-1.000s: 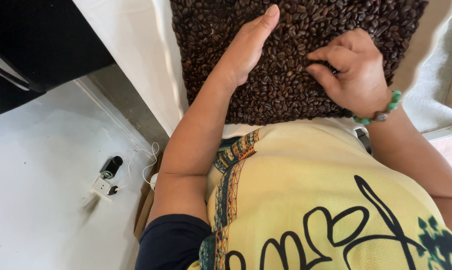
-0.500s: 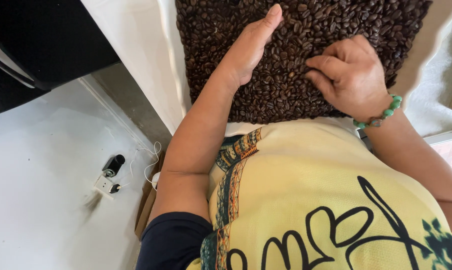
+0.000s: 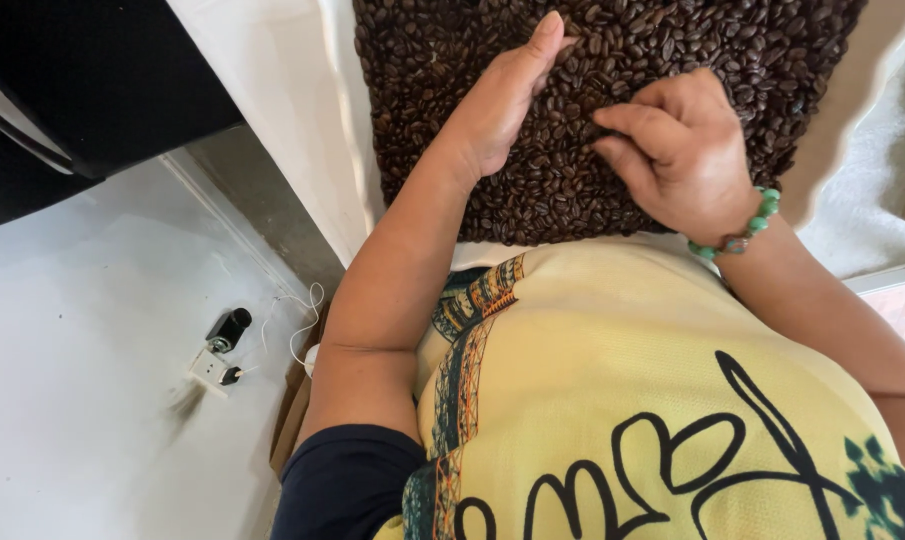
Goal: Manually sorting roasted coffee beans in a tray to remove defects during quality control
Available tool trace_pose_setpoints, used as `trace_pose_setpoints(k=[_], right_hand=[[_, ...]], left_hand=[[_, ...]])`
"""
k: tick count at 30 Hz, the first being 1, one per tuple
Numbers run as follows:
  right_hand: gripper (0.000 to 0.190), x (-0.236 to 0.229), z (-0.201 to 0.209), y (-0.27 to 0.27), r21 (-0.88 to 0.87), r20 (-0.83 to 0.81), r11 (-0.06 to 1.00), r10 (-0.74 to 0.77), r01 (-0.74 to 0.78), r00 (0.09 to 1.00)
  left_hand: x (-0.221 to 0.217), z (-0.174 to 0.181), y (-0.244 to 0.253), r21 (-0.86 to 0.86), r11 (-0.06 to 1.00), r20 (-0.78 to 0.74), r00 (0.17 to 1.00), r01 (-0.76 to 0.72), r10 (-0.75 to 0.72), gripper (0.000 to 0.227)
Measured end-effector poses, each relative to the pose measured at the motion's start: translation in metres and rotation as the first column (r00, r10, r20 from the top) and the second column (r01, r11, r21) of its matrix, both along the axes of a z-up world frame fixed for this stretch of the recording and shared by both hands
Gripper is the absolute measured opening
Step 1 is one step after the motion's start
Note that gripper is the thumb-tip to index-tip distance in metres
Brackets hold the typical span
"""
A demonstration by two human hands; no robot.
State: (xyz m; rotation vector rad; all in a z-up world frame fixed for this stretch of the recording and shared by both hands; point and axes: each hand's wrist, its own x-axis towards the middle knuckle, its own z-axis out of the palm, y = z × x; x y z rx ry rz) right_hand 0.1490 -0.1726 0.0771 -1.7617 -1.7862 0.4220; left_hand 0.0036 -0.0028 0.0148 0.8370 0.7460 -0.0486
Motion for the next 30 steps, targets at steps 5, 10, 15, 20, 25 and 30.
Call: trace_pose_setpoints(k=[5,10,15,20,25,30], right_hand=[[0.022,-0.005,-0.006,0.012,-0.048,0.096,0.999,0.007,-0.002,0.995],[0.023,-0.002,-0.006,0.016,-0.042,0.089,0.999,0.018,-0.015,0.996],[0.011,-0.007,-0.007,0.021,-0.017,0.117,1.0,0.024,-0.022,0.993],[0.003,-0.006,-0.001,0.022,-0.002,0.122,1.0,0.012,-0.012,0.993],[0.007,0.002,-0.004,0.002,0.005,-0.018,0.998,-0.062,0.062,0.998],[0.016,0.015,-0.005,-0.012,-0.097,-0.2,0.969,-0.245,0.229,0.949]], left_hand=[[-0.001,-0.003,-0.003,-0.032,0.999,0.022,0.999,-0.032,0.033,0.107],[0.0,0.006,-0.001,-0.013,1.0,-0.03,1.0,0.005,-0.005,0.111],[0.0,0.005,-0.003,-0.022,1.0,-0.04,0.999,-0.005,0.004,0.109],[-0.001,0.011,-0.001,-0.045,0.999,-0.015,1.0,-0.003,0.002,0.111],[-0.001,0.015,-0.002,-0.06,0.998,0.018,1.0,0.004,-0.003,0.111],[-0.001,0.026,-0.001,0.119,0.989,-0.017,0.996,0.087,-0.085,0.105]])
